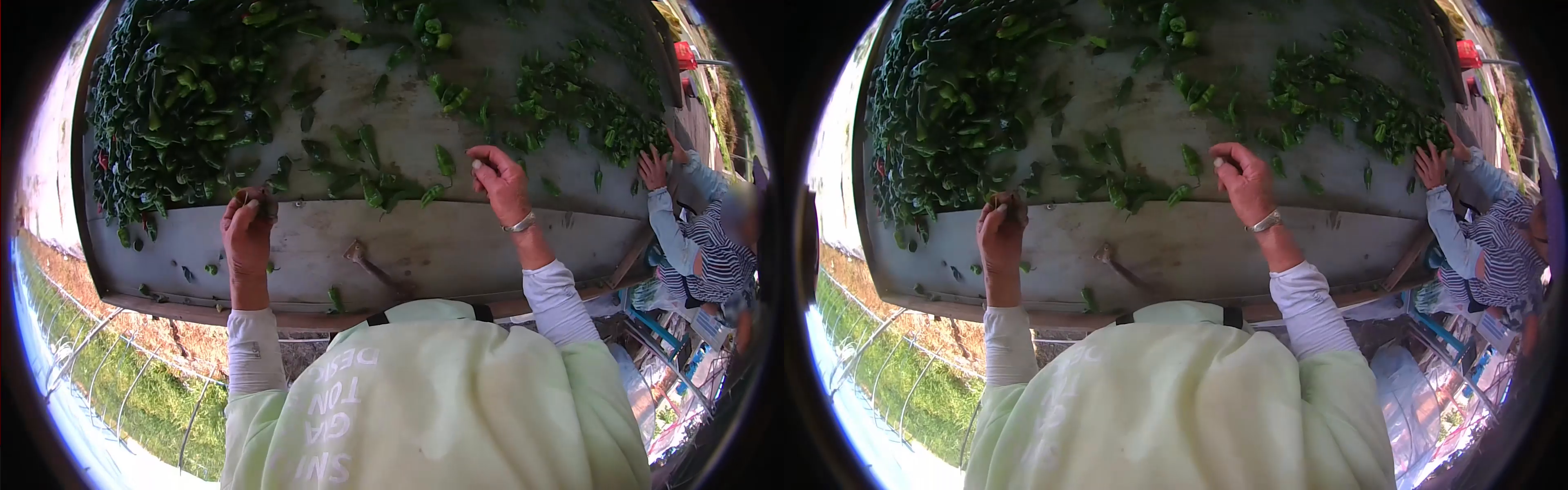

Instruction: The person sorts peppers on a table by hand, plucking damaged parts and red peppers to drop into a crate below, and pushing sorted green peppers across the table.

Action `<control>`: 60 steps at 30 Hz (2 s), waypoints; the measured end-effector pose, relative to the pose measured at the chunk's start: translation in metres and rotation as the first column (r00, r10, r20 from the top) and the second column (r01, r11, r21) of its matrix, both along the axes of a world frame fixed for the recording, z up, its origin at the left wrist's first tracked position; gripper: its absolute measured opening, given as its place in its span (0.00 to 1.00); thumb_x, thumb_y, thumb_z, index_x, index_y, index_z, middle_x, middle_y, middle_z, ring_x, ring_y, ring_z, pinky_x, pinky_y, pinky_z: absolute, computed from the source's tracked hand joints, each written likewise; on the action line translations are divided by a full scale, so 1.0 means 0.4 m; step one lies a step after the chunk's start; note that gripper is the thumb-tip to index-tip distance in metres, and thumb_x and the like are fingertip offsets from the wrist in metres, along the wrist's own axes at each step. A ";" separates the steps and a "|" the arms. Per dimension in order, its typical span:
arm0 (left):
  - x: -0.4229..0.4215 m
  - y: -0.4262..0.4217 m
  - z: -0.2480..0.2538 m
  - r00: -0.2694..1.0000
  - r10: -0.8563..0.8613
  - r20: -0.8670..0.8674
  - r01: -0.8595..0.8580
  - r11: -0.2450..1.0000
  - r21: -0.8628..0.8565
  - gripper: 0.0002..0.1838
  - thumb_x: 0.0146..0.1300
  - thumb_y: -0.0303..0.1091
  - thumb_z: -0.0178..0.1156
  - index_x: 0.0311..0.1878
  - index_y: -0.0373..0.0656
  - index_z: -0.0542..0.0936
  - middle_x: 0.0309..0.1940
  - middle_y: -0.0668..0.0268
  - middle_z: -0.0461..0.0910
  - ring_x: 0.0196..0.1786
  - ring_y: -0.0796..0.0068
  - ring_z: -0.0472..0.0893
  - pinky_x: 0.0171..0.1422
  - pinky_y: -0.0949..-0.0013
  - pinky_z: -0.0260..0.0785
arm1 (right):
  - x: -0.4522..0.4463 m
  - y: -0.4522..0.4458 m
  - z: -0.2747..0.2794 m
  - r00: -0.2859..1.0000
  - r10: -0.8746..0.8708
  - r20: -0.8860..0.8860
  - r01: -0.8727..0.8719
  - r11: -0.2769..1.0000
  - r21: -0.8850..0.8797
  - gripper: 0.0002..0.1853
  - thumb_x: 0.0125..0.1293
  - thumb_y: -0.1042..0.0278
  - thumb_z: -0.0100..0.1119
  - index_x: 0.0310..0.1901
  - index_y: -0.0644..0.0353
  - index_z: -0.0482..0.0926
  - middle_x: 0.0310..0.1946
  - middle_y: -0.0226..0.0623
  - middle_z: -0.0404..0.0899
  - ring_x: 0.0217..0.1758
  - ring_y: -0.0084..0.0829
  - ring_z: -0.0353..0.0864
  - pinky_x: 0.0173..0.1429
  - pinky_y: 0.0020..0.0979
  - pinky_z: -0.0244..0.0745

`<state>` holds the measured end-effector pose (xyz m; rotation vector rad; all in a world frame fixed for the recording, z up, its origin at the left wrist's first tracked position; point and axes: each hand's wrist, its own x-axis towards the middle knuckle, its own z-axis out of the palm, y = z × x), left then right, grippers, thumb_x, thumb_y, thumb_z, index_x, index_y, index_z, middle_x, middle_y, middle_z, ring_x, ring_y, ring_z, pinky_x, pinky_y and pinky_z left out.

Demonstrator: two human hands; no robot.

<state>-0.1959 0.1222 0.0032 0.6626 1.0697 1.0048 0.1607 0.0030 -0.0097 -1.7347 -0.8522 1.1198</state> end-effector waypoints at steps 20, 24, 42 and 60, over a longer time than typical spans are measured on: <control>0.171 -0.085 0.053 0.803 -0.140 0.580 0.338 0.908 -0.249 0.19 0.66 0.43 0.46 0.19 0.47 0.64 0.17 0.70 0.62 0.19 0.78 0.61 0.24 0.72 0.53 | -0.131 0.006 0.066 0.655 0.657 0.373 -0.669 0.734 -0.119 0.17 0.48 0.66 0.65 0.42 0.60 0.79 0.26 0.40 0.78 0.29 0.33 0.79 0.35 0.32 0.73; 0.108 -0.006 0.033 0.997 -0.070 0.031 0.071 0.996 -0.049 0.14 0.67 0.39 0.48 0.30 0.43 0.76 0.21 0.69 0.69 0.21 0.78 0.66 0.24 0.76 0.56 | -0.069 0.035 0.080 0.796 0.554 0.246 -0.531 0.833 -0.157 0.16 0.50 0.68 0.64 0.43 0.59 0.79 0.25 0.39 0.78 0.28 0.32 0.78 0.35 0.31 0.72; 0.127 0.031 -0.060 0.664 0.163 -0.730 0.292 0.842 0.454 0.10 0.61 0.21 0.53 0.45 0.38 0.77 0.34 0.65 0.80 0.32 0.75 0.78 0.36 0.74 0.70 | -0.009 0.393 -0.017 0.316 0.234 0.920 -0.160 0.968 -0.192 0.03 0.49 0.68 0.59 0.26 0.49 0.82 0.28 0.36 0.78 0.33 0.38 0.80 0.39 0.41 0.66; 0.309 0.033 -0.018 0.998 -0.029 0.049 0.033 0.997 -0.074 0.09 0.68 0.38 0.54 0.37 0.42 0.76 0.25 0.68 0.74 0.25 0.82 0.70 0.25 0.78 0.61 | 0.045 0.344 0.042 0.843 -0.030 0.538 -0.096 0.974 0.204 0.09 0.51 0.71 0.61 0.36 0.62 0.80 0.30 0.45 0.81 0.34 0.43 0.80 0.41 0.38 0.75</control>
